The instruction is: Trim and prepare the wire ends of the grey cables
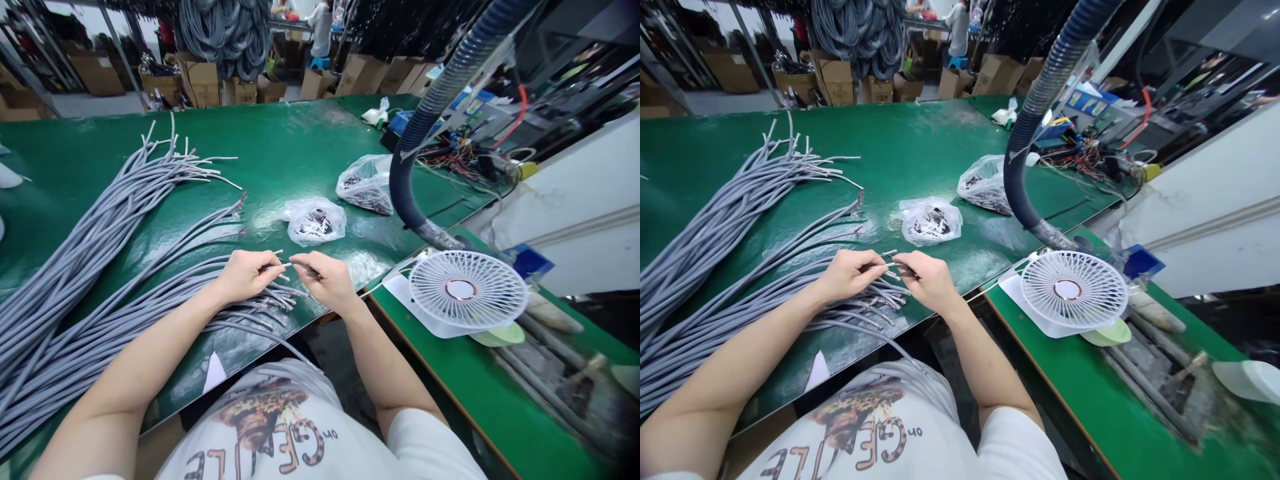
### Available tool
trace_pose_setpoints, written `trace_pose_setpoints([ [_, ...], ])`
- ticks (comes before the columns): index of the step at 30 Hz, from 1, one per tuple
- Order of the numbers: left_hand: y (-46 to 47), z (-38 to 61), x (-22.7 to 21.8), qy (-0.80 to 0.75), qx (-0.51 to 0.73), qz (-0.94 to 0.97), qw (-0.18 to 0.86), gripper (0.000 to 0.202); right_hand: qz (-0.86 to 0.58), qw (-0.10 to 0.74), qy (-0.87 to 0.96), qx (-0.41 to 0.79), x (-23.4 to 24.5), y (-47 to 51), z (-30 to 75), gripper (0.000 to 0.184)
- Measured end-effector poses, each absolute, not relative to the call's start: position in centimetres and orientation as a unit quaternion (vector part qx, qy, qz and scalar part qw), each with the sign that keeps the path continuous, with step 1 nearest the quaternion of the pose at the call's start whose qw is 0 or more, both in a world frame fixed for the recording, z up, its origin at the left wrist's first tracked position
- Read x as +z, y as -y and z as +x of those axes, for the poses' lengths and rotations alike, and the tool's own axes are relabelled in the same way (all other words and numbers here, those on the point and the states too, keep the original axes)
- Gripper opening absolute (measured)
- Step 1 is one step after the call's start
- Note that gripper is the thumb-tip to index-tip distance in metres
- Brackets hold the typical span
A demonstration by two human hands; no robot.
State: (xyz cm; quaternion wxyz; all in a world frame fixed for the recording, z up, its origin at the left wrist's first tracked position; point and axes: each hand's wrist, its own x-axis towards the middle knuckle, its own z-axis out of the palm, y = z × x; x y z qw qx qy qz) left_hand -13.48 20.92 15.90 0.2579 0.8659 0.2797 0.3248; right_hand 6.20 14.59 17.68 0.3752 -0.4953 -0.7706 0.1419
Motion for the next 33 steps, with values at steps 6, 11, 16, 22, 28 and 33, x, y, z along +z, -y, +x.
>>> trace_pose_setpoints([
  [6, -21.0, -13.6, 16.3, -0.272, 0.298, 0.874, 0.273, 0.022, -0.451, 0.244, 0.858, 0.012, 18.1, -15.1, 6.6, 0.028],
  [11, -21.0, -13.7, 16.7, -0.267, 0.278, 0.872, 0.301, 0.021, -0.443, 0.214, 0.869, 0.051, 18.8, -15.7, 6.8, 0.023],
  [16, -21.3, -13.7, 16.7, -0.252, 0.279, 0.871, 0.316, 0.024, -0.451, 0.279, 0.813, 0.241, 18.2, -16.6, 6.8, 0.012],
  [22, -21.6, -13.7, 16.2, -0.258, 0.322, 0.858, 0.305, 0.024, -0.431, 0.420, 0.570, 0.560, 15.8, -16.5, 4.8, 0.027],
  [28, -21.7, -13.6, 16.6, -0.291, 0.370, 0.820, 0.325, 0.029, -0.406, 0.493, 0.421, 0.644, 16.6, -15.5, 3.1, 0.028],
  [33, -21.9, -13.8, 16.7, -0.305, 0.332, 0.808, 0.380, 0.033, -0.524, 0.502, 0.610, 0.318, 17.3, -15.4, 5.1, 0.020],
])
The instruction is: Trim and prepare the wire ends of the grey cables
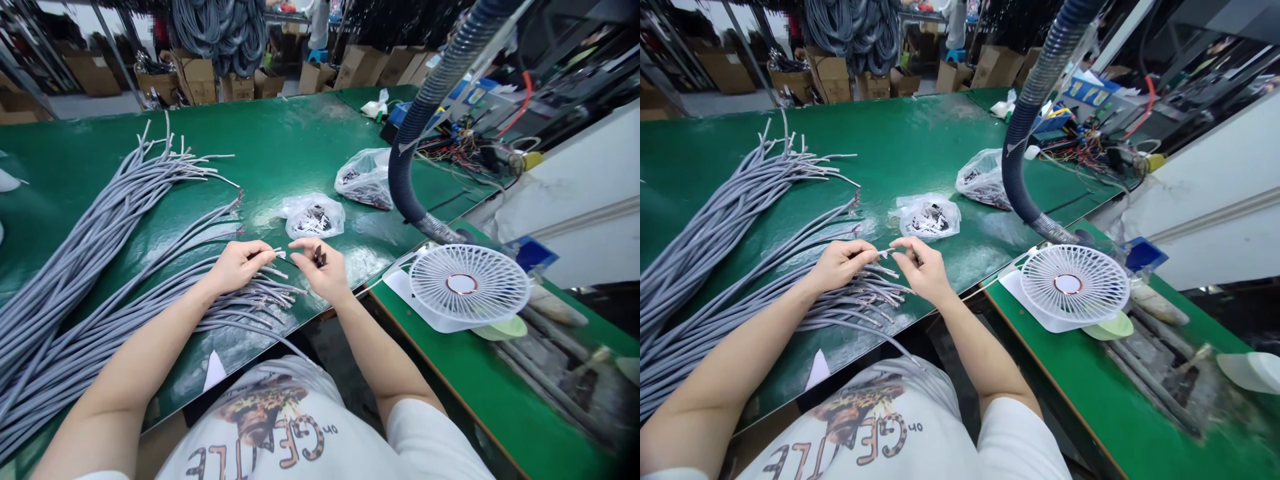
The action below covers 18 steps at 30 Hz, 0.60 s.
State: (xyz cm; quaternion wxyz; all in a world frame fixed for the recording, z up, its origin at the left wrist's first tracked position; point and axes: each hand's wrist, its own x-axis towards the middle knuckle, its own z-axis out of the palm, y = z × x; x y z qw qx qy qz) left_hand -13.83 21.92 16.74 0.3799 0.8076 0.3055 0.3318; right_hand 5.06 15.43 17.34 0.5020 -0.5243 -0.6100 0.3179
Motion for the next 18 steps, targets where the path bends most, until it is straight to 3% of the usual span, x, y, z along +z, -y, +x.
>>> trace_pose_setpoints([
  [5, -21.9, -13.9, 16.8, -0.301, 0.304, 0.809, 0.403, 0.037, -0.447, 0.345, 0.812, 0.150, 17.9, -16.4, 6.9, 0.024],
  [11, -21.7, -13.8, 17.7, -0.297, 0.259, 0.807, 0.441, 0.037, -0.378, 0.265, 0.887, 0.026, 18.8, -16.9, 6.5, 0.024],
  [14, -21.5, -13.7, 17.8, -0.287, 0.237, 0.811, 0.451, 0.038, -0.386, 0.261, 0.881, 0.077, 19.3, -16.7, 6.1, 0.019],
  [18, -21.6, -13.9, 17.6, -0.259, 0.191, 0.824, 0.466, 0.040, -0.441, 0.252, 0.816, 0.276, 20.0, -17.1, 5.8, 0.010],
])
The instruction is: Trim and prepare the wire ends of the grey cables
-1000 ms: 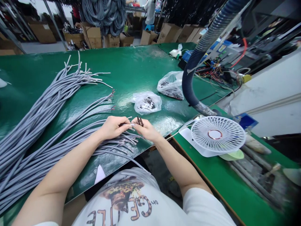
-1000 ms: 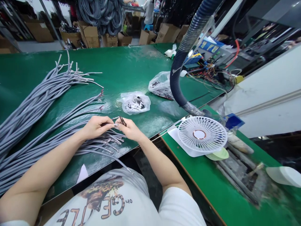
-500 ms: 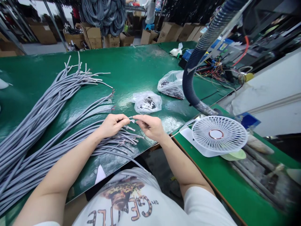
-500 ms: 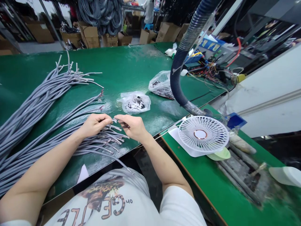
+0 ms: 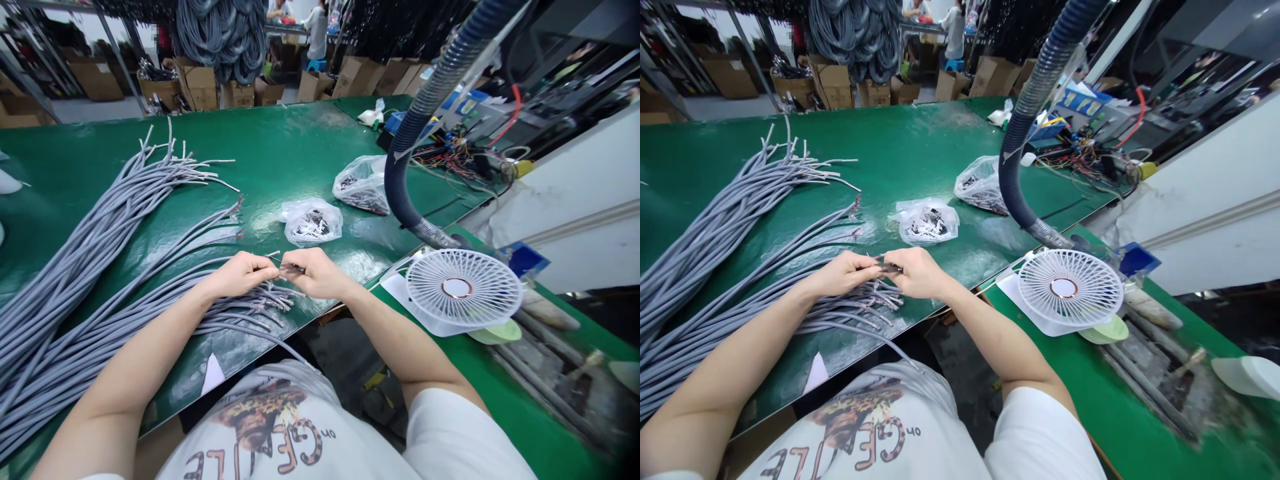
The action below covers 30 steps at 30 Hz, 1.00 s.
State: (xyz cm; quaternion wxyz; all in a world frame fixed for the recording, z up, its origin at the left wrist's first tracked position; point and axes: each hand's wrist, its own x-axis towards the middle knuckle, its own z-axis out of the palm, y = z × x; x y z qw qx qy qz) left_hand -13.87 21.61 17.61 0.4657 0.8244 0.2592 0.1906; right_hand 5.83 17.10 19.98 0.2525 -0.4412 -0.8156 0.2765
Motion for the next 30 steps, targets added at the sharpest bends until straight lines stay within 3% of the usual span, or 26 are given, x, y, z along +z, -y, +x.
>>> trace_pose_setpoints([
  [3, -21.9, -14.2, 17.5, -0.228, 0.146, 0.842, 0.467, 0.041, -0.448, 0.265, 0.719, 0.461, 19.8, -17.9, 5.7, 0.016],
  [6, -22.1, -14.4, 17.4, -0.203, 0.123, 0.854, 0.464, 0.042, -0.445, 0.294, 0.627, 0.567, 19.3, -18.3, 5.3, 0.017],
  [12, -22.3, -14.6, 17.4, -0.162, 0.079, 0.855, 0.487, 0.042, -0.432, 0.323, 0.584, 0.606, 18.9, -18.3, 4.5, 0.019],
  [16, -22.5, -14.8, 17.7, -0.218, 0.161, 0.814, 0.514, 0.033, -0.446, 0.393, 0.504, 0.626, 17.6, -19.2, 4.6, 0.024],
  [20, -22.8, -14.6, 17.4, -0.299, 0.285, 0.735, 0.538, 0.038, -0.452, 0.508, 0.443, 0.584, 15.6, -19.2, 3.9, 0.029],
  [23, -22.8, -14.3, 17.0, -0.324, 0.342, 0.717, 0.514, 0.039, -0.478, 0.560, 0.512, 0.442, 15.7, -17.9, 3.1, 0.024],
  [27, -22.3, -14.0, 16.8, -0.329, 0.304, 0.745, 0.495, 0.029, -0.479, 0.514, 0.673, 0.232, 17.7, -17.0, 3.3, 0.019],
  [30, -22.0, -14.2, 17.1, -0.304, 0.254, 0.765, 0.507, 0.024, -0.486, 0.496, 0.662, 0.282, 18.1, -18.2, 3.9, 0.021],
])
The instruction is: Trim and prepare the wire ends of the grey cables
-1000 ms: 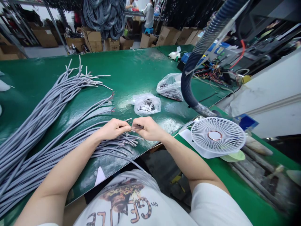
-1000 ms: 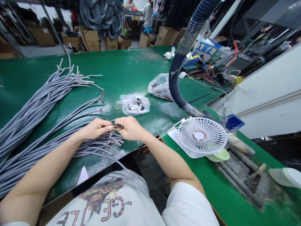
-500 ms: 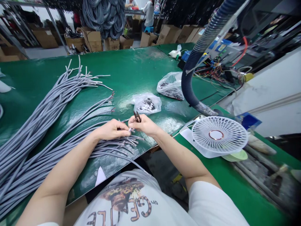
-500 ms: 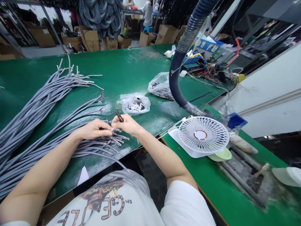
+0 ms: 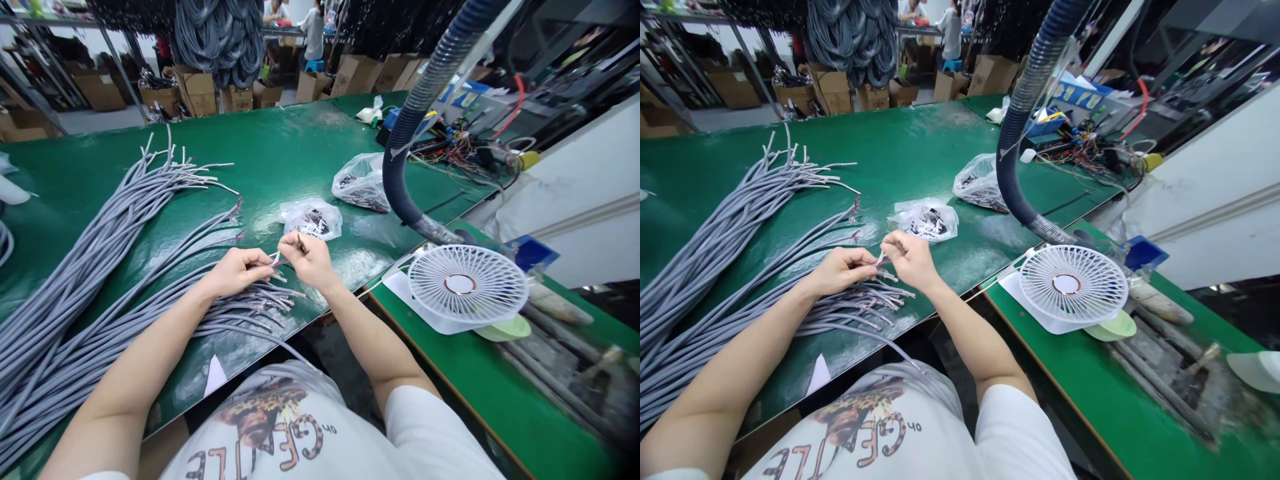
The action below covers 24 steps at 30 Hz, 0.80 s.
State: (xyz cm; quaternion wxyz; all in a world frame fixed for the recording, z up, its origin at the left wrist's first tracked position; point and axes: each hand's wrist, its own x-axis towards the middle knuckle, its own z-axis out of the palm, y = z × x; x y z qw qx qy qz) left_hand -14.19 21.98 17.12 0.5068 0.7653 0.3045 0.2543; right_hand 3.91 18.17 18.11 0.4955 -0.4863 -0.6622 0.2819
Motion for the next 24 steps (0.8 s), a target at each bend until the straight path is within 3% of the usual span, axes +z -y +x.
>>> trace_pose_setpoints([
  [5, -22.3, -14.6, 17.5, -0.307, 0.290, 0.712, 0.561, 0.028, -0.451, 0.543, 0.481, 0.520, 15.8, -20.0, 3.7, 0.031],
  [11, -23.2, -14.1, 16.5, -0.320, 0.400, 0.680, 0.525, 0.029, -0.395, 0.610, 0.424, 0.540, 14.7, -17.6, 1.5, 0.032],
  [15, -23.3, -13.7, 15.8, -0.340, 0.427, 0.692, 0.472, 0.024, -0.378, 0.599, 0.530, 0.465, 18.5, -14.6, 0.6, 0.027],
  [19, -23.0, -13.8, 16.1, -0.339, 0.429, 0.671, 0.500, 0.026, -0.401, 0.609, 0.605, 0.321, 22.7, -14.1, 2.9, 0.023],
  [24, -22.6, -14.0, 16.8, -0.331, 0.418, 0.636, 0.558, 0.032, -0.522, 0.522, 0.644, 0.201, 20.2, -16.8, 5.6, 0.021],
])
